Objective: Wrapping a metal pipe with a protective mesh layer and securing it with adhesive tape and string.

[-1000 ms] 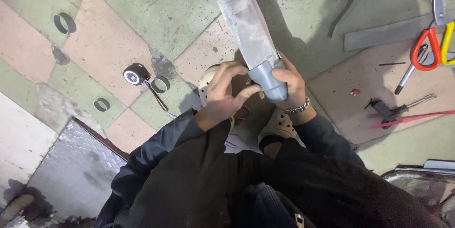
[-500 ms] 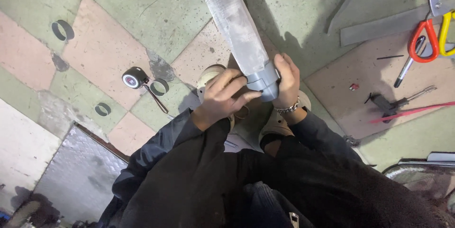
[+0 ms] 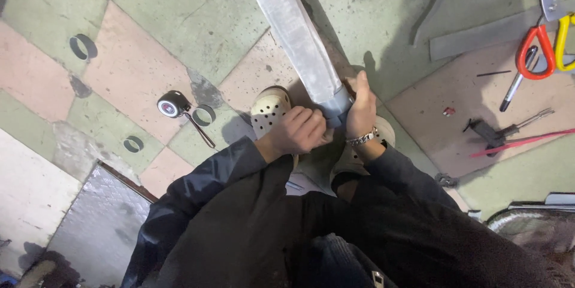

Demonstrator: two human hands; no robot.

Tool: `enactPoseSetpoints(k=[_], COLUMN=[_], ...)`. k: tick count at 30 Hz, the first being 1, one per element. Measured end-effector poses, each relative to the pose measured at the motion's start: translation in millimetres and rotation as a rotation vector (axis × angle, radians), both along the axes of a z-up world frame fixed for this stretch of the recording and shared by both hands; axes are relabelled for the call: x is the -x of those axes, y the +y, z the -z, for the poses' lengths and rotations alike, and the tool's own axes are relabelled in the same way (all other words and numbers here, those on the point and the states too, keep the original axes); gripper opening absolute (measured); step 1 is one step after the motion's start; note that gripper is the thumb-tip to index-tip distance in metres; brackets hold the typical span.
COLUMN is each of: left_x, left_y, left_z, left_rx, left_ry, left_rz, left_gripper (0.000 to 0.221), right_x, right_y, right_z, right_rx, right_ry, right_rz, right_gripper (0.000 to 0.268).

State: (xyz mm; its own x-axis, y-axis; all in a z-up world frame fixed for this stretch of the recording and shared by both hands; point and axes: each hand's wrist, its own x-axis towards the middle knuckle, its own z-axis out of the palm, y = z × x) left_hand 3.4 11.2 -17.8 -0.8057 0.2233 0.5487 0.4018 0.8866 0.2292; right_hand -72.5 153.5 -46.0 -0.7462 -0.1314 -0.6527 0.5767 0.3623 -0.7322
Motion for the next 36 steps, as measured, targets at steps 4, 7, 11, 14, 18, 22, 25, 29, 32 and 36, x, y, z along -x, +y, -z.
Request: enactPoseSetpoints(k=[4, 7, 11, 14, 18, 22, 25, 29, 32, 36], left_x=[9.3, -26.1, -55.9, -39.9, -19.9, 58.0, 93.9, 108.9, 113.7, 115.0], left_y=[-5.8, 3.9, -7.0, -16.6, -59.2, -98.6, -110.4, -107.3, -103.1, -97.3], left_z=[-16.0, 2.5, 17.2, 0.8, 8.2, -21.5, -45.3, -39.7, -40.5, -36.9], left_rx=[0.028, -0.007, -0.071, -0.271, -0.491, -0.262, -0.265, -0.304, -0.324, -0.305], left_ry=[0.025, -0.071, -0.459, -0.926, -0.622, -0.522, -0.687, -0.740, -0.742, -0.731], left_rz=[0.088, 0.120, 0.214, 0.269, -0.033, 0.127, 0.345, 0.479, 0.497, 0.501], left_gripper=[0.023, 0.022, 0.014, 0.019, 0.012, 0.014, 0.012, 0.012, 0.011, 0.008], right_x=[4.2, 33.9, 59.8, 41.4, 32.9, 24.8, 30.7, 30.5, 31.7, 33.6], right_y=[19.7, 19.8, 2.1, -2.3, -6.1, -1.6, -0.4, 4.3, 7.1, 8.4], right_z=[39.4, 13.1, -19.2, -5.0, -15.6, -16.7, -28.5, -25.4, -24.4, -27.7], right_rx=[0.183, 0.426, 0.527, 0.259, 0.142, 0.220, 0.250, 0.277, 0.307, 0.320], right_ry=[-0.098, -0.155, -0.214, -0.078, 0.029, 0.328, 0.317, 0.273, 0.248, 0.203], right_rz=[-0.185, -0.471, -0.629, -0.704, -0.652, -0.600, -0.639, -0.620, -0.596, -0.562], right_gripper=[0.051, 0.038, 0.055, 0.091, 0.095, 0.086, 0.086, 0.092, 0.090, 0.085])
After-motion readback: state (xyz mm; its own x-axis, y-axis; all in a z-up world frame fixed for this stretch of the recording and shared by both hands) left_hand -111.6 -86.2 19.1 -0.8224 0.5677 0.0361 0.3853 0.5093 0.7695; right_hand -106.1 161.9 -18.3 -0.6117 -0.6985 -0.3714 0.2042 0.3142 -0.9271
